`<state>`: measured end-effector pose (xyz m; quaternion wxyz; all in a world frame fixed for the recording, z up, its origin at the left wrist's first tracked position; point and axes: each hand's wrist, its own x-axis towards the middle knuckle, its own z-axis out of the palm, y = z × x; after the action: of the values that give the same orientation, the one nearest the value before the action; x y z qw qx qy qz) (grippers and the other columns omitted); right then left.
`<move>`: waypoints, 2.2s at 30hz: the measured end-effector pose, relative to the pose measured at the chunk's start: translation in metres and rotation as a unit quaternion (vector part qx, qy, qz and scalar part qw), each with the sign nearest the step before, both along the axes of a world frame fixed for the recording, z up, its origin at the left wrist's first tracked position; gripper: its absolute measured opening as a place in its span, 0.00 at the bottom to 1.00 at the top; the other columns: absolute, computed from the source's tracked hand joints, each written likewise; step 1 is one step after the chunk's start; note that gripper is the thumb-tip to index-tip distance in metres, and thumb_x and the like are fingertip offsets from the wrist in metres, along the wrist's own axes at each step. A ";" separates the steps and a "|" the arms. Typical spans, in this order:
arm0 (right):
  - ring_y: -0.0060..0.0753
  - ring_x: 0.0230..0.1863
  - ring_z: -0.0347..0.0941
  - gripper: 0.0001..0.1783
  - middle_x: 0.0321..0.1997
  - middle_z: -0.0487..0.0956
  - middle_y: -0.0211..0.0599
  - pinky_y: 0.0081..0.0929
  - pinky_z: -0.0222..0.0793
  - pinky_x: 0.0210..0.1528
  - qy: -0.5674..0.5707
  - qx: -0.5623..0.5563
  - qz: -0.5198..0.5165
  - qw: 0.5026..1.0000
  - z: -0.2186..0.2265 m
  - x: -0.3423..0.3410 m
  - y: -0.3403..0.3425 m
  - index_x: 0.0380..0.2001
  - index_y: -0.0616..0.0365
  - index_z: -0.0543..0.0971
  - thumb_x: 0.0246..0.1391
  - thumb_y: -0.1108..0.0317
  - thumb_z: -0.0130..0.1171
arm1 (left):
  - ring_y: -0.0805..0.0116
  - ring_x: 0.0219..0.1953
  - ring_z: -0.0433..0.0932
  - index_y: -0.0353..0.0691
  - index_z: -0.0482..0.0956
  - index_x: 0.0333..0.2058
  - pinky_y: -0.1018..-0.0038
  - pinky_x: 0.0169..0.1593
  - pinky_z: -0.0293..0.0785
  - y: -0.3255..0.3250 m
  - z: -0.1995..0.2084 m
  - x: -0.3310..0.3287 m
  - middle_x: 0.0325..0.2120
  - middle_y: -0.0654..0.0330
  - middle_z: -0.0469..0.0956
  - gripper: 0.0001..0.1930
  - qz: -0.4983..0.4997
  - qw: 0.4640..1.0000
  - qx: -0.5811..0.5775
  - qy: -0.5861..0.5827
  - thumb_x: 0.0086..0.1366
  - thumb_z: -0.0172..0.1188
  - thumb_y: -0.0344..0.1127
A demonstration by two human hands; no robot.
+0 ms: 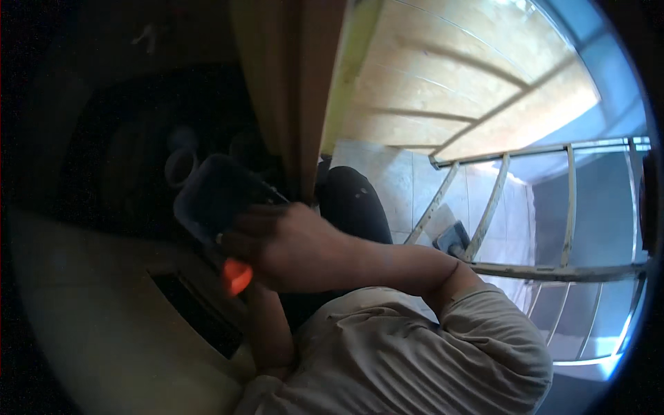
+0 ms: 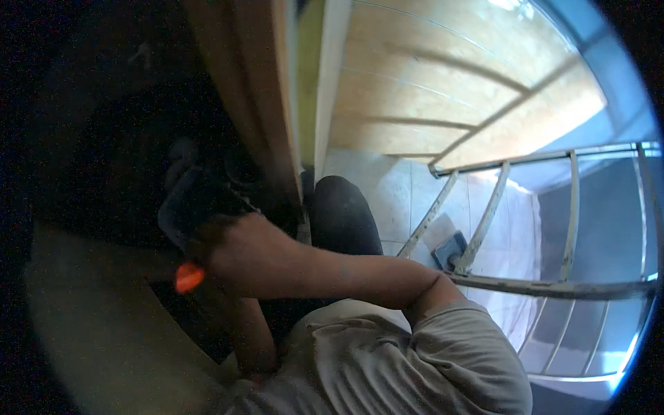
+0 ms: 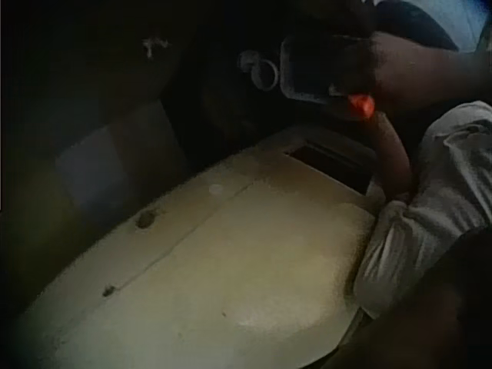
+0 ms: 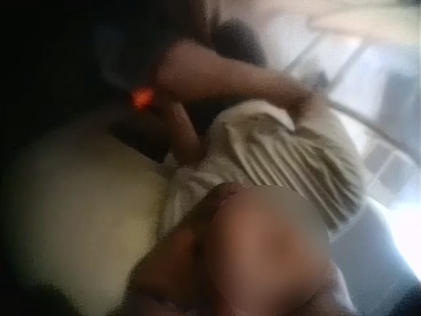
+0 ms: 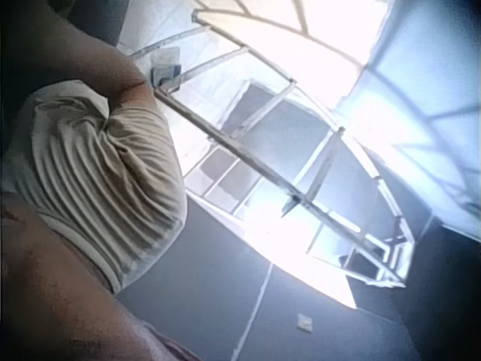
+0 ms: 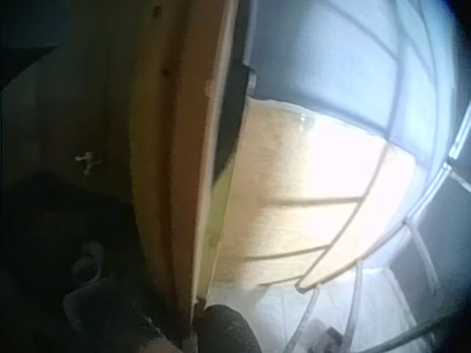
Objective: The person paints the edges of a doorway and the top of a tiled wall using a brush, dipping it into a container of dark paint held in the other hand.
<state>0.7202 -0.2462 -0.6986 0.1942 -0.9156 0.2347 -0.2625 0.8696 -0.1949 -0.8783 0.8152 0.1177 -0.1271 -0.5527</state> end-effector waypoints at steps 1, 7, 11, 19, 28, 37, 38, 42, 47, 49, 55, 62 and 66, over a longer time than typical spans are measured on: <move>0.43 0.42 0.80 0.24 0.39 0.80 0.41 0.37 0.79 0.38 -0.060 -0.032 -0.012 0.998 -0.010 0.003 0.002 0.48 0.62 0.80 0.45 0.67 0.67 | 0.56 0.60 0.76 0.38 0.66 0.65 0.57 0.63 0.76 0.002 -0.004 0.001 0.61 0.51 0.72 0.30 -0.001 1.000 0.003 -0.006 0.76 0.40 0.55; 0.41 0.42 0.80 0.24 0.39 0.80 0.41 0.36 0.79 0.38 -0.138 -0.036 -0.064 0.988 -0.042 0.008 0.013 0.47 0.65 0.79 0.44 0.68 0.64 | 0.55 0.61 0.75 0.38 0.65 0.66 0.56 0.64 0.74 0.011 -0.023 0.000 0.61 0.50 0.72 0.31 -0.011 0.999 0.033 -0.032 0.75 0.43 0.55; 0.42 0.41 0.80 0.24 0.38 0.79 0.41 0.36 0.79 0.38 -0.135 -0.001 -0.074 0.988 -0.048 0.005 0.014 0.47 0.65 0.79 0.44 0.68 0.64 | 0.54 0.61 0.75 0.38 0.65 0.66 0.56 0.64 0.73 0.012 -0.031 -0.002 0.62 0.49 0.71 0.31 -0.020 0.998 0.045 -0.044 0.75 0.45 0.55; 0.43 0.39 0.78 0.24 0.36 0.77 0.40 0.36 0.77 0.36 -0.168 -0.033 -0.094 0.981 -0.057 -0.012 0.015 0.46 0.63 0.78 0.43 0.68 0.67 | 0.52 0.62 0.73 0.38 0.64 0.67 0.55 0.65 0.72 0.004 -0.041 -0.016 0.63 0.49 0.70 0.32 -0.046 0.997 0.046 -0.038 0.74 0.48 0.55; 0.41 0.37 0.78 0.20 0.35 0.76 0.40 0.35 0.77 0.35 -0.188 -0.025 -0.102 0.977 -0.069 -0.019 0.015 0.44 0.62 0.78 0.47 0.68 0.69 | 0.50 0.63 0.72 0.38 0.63 0.67 0.54 0.67 0.70 -0.004 -0.048 -0.022 0.63 0.48 0.69 0.34 -0.061 0.996 0.048 -0.041 0.72 0.52 0.55; 0.44 0.37 0.78 0.26 0.36 0.76 0.40 0.36 0.77 0.37 -0.193 -0.028 -0.100 0.976 -0.081 -0.020 0.012 0.47 0.62 0.78 0.43 0.64 0.73 | 0.48 0.64 0.71 0.38 0.62 0.68 0.53 0.68 0.68 -0.008 -0.047 -0.021 0.64 0.47 0.67 0.36 -0.070 0.994 0.055 -0.057 0.71 0.56 0.55; 0.44 0.37 0.77 0.28 0.35 0.76 0.39 0.37 0.77 0.37 -0.166 -0.014 -0.097 0.981 -0.080 -0.019 0.013 0.48 0.62 0.78 0.43 0.63 0.73 | 0.48 0.65 0.71 0.38 0.62 0.68 0.53 0.68 0.68 -0.012 -0.047 -0.021 0.65 0.46 0.67 0.36 -0.071 0.994 0.054 -0.059 0.71 0.56 0.55; 0.43 0.39 0.80 0.25 0.38 0.79 0.40 0.33 0.79 0.40 -0.202 0.016 -0.079 0.976 -0.077 -0.031 0.006 0.49 0.62 0.79 0.49 0.64 0.73 | 0.47 0.65 0.70 0.38 0.61 0.68 0.52 0.69 0.67 -0.016 -0.044 -0.019 0.65 0.46 0.67 0.37 -0.055 0.996 0.046 -0.061 0.70 0.58 0.55; 0.31 0.45 0.84 0.16 0.45 0.85 0.41 0.28 0.79 0.49 -0.458 0.344 -0.160 0.804 -0.062 -0.040 -0.002 0.49 0.67 0.79 0.61 0.71 0.66 | 0.46 0.66 0.69 0.38 0.61 0.69 0.52 0.69 0.66 -0.011 -0.055 -0.022 0.66 0.45 0.66 0.38 0.029 0.987 0.047 -0.151 0.69 0.60 0.55; 0.30 0.45 0.84 0.15 0.44 0.86 0.41 0.29 0.80 0.49 -0.467 0.390 -0.141 0.781 -0.048 -0.050 -0.008 0.50 0.68 0.79 0.61 0.75 0.64 | 0.45 0.66 0.69 0.38 0.61 0.69 0.51 0.69 0.67 -0.004 -0.071 -0.015 0.65 0.46 0.67 0.40 0.153 0.902 0.111 -0.388 0.67 0.63 0.55; 0.28 0.43 0.84 0.11 0.44 0.87 0.39 0.27 0.80 0.44 -0.216 0.226 -0.065 0.948 -0.009 -0.065 -0.026 0.45 0.61 0.84 0.59 0.73 0.68 | 0.51 0.63 0.73 0.39 0.62 0.67 0.58 0.61 0.78 -0.020 0.011 -0.021 0.63 0.50 0.70 0.31 0.314 0.686 -0.012 -0.656 0.72 0.60 0.45; 0.37 0.40 0.85 0.14 0.44 0.86 0.42 0.30 0.79 0.41 -0.155 0.143 -0.038 0.977 -0.002 -0.050 -0.027 0.46 0.55 0.86 0.55 0.72 0.71 | 0.54 0.62 0.75 0.40 0.66 0.67 0.54 0.65 0.75 -0.021 0.031 -0.027 0.62 0.50 0.73 0.32 -0.173 0.979 -0.084 0.065 0.77 0.36 0.57; 0.32 0.40 0.83 0.14 0.39 0.86 0.42 0.29 0.79 0.41 -0.201 0.158 -0.076 0.964 0.001 -0.046 -0.032 0.47 0.60 0.84 0.57 0.73 0.71 | 0.56 0.62 0.75 0.39 0.67 0.66 0.53 0.64 0.75 -0.019 0.045 -0.033 0.61 0.50 0.74 0.32 -0.167 0.985 -0.035 0.035 0.78 0.34 0.56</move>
<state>0.6743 -0.2786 -0.6981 0.3589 -0.7810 0.2982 -0.4151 0.8369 -0.2144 -0.8336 0.7193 0.0465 -0.1356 -0.6797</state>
